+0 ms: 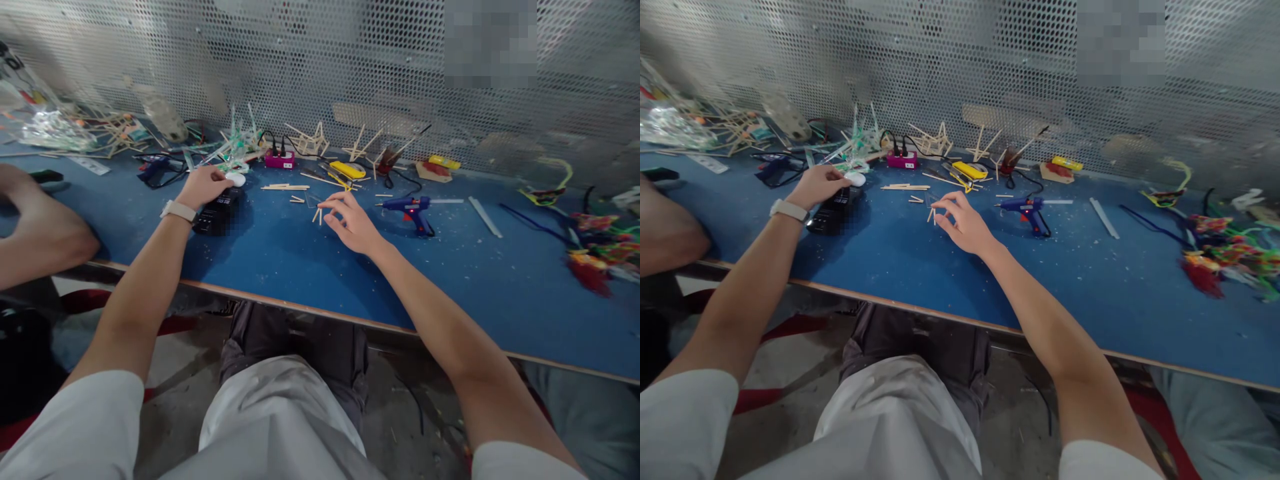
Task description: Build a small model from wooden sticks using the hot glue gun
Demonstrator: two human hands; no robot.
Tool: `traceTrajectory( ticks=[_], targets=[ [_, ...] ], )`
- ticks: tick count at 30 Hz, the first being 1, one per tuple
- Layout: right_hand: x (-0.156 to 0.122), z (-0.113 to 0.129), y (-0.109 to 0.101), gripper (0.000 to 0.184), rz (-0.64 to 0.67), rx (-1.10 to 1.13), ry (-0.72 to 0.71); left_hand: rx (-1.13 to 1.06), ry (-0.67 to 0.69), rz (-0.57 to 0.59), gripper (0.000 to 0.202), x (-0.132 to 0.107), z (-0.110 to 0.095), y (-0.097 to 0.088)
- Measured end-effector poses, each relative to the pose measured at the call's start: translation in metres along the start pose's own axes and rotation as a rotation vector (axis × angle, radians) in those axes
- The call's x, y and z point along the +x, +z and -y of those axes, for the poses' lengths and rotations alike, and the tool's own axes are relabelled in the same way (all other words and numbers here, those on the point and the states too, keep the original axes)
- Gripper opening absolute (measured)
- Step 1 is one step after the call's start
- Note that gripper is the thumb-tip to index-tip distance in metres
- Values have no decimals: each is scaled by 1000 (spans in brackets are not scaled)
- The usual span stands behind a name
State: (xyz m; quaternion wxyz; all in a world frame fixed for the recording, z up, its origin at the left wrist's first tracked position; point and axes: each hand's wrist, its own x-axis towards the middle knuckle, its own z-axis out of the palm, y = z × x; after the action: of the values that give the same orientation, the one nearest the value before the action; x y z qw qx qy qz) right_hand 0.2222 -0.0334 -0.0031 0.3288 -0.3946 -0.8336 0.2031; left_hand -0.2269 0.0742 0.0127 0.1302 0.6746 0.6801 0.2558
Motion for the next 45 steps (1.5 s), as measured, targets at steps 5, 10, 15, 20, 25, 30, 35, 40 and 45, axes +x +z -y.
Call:
traceTrajectory(
  ticks=[5, 10, 15, 20, 25, 30, 35, 40, 45],
  targets=[
    [0, 1, -1, 71, 1, 2, 0, -118, 2, 54, 28, 6, 7, -2],
    [0, 1, -1, 71, -3, -4, -5, -313, 8, 174, 29, 8, 12, -8],
    [0, 0, -1, 69, -3, -7, -5, -309, 14, 194, 34, 4, 11, -10],
    [-1, 1, -1, 70, -3, 0, 2, -262, -26, 95, 21, 2, 9, -4],
    [0, 1, -1, 70, -9, 9, -2, -339, -27, 148, 17, 2, 9, -9],
    [0, 2, -1, 73, 2, 9, 6, -331, -7, 175, 21, 3, 13, -13],
    [0, 3, -2, 75, 20, 15, 10, -312, 34, 125, 17, 6, 16, -4],
    [0, 3, -2, 73, 29, 1, 7, -330, 59, 111, 15, 8, 18, -1],
    [0, 2, -2, 73, 27, -6, 6, -307, 71, 132, 17, 7, 18, -5]
  ],
)
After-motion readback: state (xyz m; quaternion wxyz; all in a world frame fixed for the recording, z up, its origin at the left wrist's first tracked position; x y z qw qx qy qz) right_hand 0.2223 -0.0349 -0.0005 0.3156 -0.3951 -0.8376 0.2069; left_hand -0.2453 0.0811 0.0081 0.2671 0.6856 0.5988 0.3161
